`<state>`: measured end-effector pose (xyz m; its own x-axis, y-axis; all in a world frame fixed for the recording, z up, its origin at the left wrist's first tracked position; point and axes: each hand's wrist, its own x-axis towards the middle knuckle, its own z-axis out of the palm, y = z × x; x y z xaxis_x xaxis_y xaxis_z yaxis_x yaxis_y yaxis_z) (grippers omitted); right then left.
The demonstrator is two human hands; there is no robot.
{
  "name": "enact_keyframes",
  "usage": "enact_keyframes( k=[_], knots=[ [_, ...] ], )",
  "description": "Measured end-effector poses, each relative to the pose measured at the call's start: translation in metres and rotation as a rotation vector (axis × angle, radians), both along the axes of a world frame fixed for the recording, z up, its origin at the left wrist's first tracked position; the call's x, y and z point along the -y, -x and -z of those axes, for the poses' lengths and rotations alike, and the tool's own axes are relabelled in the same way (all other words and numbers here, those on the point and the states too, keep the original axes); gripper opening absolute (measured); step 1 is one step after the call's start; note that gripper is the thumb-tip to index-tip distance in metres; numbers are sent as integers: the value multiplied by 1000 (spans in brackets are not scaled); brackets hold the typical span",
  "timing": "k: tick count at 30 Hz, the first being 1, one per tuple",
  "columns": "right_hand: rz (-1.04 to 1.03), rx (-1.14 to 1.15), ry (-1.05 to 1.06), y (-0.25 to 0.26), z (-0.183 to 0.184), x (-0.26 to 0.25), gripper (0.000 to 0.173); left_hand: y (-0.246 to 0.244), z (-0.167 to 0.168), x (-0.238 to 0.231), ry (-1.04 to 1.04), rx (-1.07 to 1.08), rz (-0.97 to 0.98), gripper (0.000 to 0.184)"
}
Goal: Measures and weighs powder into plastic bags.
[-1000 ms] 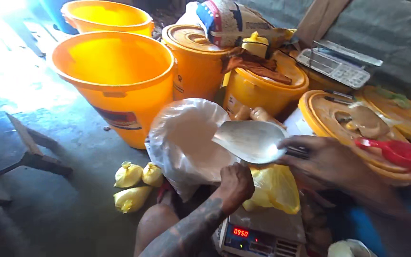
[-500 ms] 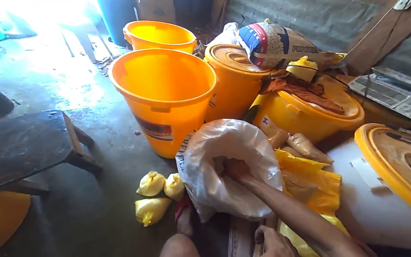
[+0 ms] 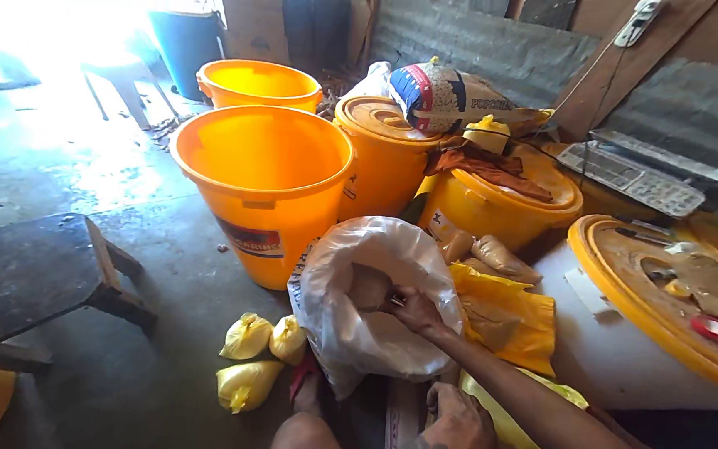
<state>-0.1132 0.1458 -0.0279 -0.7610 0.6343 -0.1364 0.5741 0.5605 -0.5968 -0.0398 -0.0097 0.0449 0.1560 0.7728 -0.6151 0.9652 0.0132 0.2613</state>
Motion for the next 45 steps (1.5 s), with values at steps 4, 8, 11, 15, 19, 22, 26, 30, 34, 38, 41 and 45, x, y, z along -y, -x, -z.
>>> enact_keyframes(
  k=[4, 8, 11, 15, 19, 22, 26, 30, 34, 38, 41, 45],
  knots=[
    [31, -41, -58, -47, -26, 3, 38, -4, 3, -5, 5, -25, 39, 32],
    [103, -147, -111, -106, -49, 25, 36, -6, -1, -2, -1, -32, 32, 32],
    [187, -229, -154, -106, -52, 43, 34, -7, 1, 0, -47, -5, 56, 32],
    [227, -352, -71, -82, -47, 49, 36, -7, 16, -9, -76, 16, 80, 40],
    [202, -507, -40, -109, -66, 57, 38, 4, 20, -9, -219, 68, 54, 35],
    [197, -618, -68, -159, -93, 68, 34, 19, 5, -14, -208, 70, 29, 34],
    [176, -765, -186, -243, -127, 87, 29, 33, -16, -25, -285, 80, -103, 37],
    [266, -754, -300, -332, -148, 117, 27, 31, -26, -28, -586, 332, -150, 39],
    [338, -681, -366, -404, -151, 154, 26, 12, -10, -29, -767, 606, 77, 39],
    [471, -577, -370, -446, -140, 191, 27, -21, 4, -18, -734, 506, 58, 42],
    [523, -520, -343, -462, -125, 208, 28, -35, 17, -19, -695, 406, -22, 34],
    [576, -401, -310, -465, -108, 214, 31, -33, 18, -26, -650, 380, -8, 49]
  ],
)
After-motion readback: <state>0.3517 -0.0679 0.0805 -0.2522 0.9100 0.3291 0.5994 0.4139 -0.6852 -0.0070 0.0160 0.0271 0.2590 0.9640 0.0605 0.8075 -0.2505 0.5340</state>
